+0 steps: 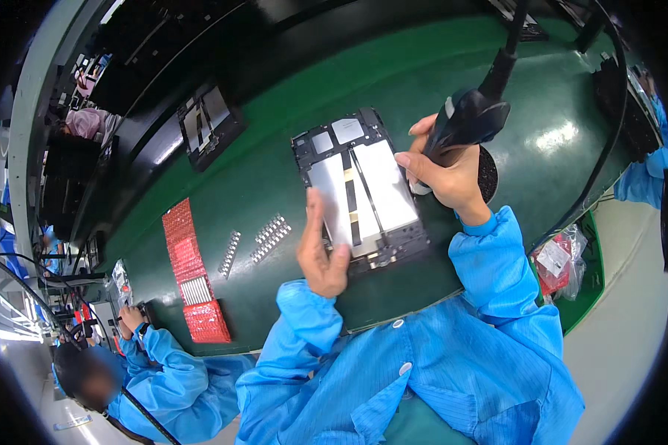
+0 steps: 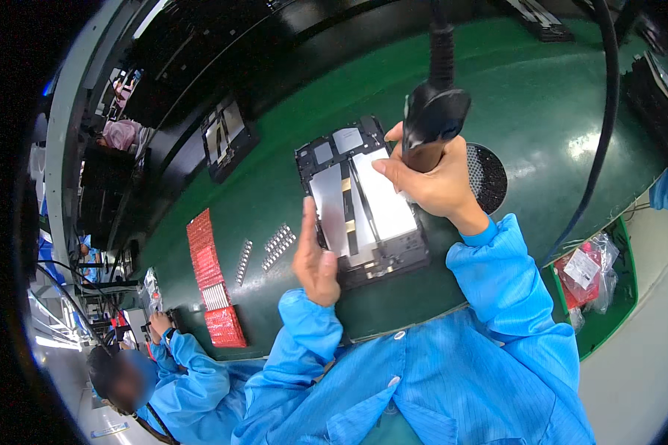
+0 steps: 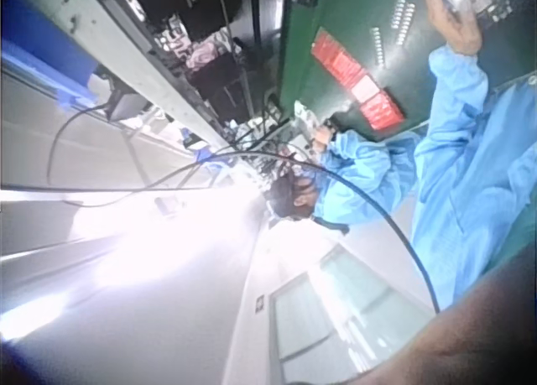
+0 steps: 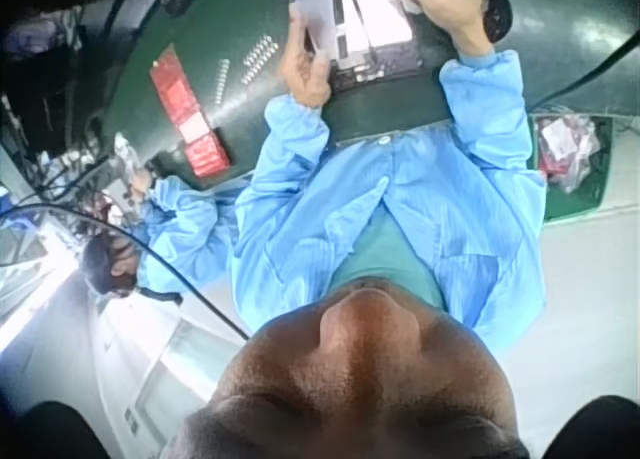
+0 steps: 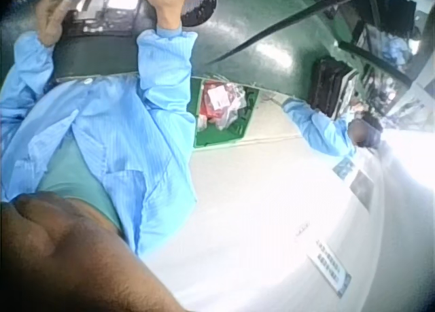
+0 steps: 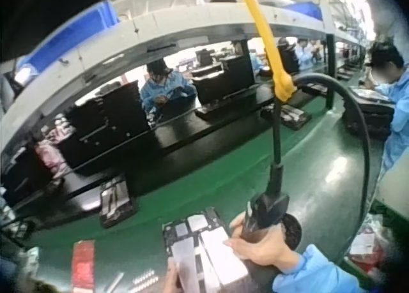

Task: Installing small electronic components and ribbon cables into tablet housing assemblies using a vacuum pick-up tool.

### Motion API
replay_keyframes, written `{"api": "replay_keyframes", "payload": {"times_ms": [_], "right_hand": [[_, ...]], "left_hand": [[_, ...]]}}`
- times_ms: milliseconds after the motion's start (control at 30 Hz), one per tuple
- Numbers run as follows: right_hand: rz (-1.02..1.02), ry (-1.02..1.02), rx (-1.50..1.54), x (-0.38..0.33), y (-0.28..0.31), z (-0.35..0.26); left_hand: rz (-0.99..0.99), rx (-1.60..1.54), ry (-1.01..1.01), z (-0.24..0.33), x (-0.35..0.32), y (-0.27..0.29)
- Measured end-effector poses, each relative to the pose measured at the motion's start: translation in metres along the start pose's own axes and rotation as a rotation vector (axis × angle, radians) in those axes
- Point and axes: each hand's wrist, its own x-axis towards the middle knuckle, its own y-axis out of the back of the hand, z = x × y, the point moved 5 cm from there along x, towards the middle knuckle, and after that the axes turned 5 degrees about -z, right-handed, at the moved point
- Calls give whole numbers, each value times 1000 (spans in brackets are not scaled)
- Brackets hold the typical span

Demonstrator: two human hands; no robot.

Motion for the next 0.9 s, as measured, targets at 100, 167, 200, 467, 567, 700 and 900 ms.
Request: {"api": "replay_keyframes", "payload": {"times_ms": [100, 167, 200, 467, 567, 700, 900], "right_hand": [[32, 62, -5, -2, 9, -8], [65, 24, -63, 2, 20, -28], [110, 112, -83, 5, 30, -37], [199, 235, -30, 13, 66, -33], [168, 185, -78, 15, 65, -27], [136, 136, -153, 19, 63, -20], [158, 140, -129, 23, 64, -16]], "left_hand": [[-53, 63, -40, 4, -3, -13], [7, 138, 0, -2, -3, -4], [101, 57, 47, -12, 6, 3], [144, -64, 121, -27, 50, 0], [128, 5, 79, -35, 34, -7], [117, 120, 133, -17, 17, -19], [211, 343, -39, -8, 14, -4]]}}
